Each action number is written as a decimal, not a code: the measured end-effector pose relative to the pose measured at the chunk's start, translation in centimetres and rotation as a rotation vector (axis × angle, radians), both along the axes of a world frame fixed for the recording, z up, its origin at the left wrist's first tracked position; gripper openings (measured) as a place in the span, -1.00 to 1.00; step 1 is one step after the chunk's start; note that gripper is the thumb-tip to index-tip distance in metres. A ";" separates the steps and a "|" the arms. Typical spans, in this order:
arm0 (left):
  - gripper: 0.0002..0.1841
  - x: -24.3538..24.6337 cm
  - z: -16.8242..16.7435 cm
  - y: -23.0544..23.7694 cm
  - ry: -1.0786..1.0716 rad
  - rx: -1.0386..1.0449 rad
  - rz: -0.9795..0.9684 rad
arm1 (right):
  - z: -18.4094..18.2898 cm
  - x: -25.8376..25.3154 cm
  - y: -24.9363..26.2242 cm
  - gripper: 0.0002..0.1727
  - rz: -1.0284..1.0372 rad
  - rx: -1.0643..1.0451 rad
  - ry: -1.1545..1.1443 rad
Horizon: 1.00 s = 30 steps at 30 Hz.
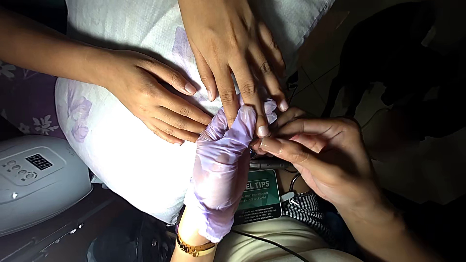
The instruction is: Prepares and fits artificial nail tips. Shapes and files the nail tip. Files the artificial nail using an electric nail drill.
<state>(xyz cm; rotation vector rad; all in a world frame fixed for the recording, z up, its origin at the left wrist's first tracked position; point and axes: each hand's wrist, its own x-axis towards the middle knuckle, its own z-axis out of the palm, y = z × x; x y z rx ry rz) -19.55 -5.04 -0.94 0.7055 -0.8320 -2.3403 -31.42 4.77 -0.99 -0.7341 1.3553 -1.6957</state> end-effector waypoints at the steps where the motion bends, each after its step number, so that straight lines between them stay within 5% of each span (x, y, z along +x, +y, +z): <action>1: -0.79 0.0 0.0 0.0 0.013 -0.008 0.010 | 0.2 0.2 0.0 -0.96 -0.019 0.004 0.038; 13: -0.83 0.2 0.0 0.0 0.038 -0.009 0.030 | 1.2 1.3 -0.3 -0.98 -0.116 0.065 0.300; 30: -0.78 -0.3 0.2 0.1 0.031 -0.019 0.019 | 0.2 0.0 0.0 -0.96 -0.015 0.006 0.060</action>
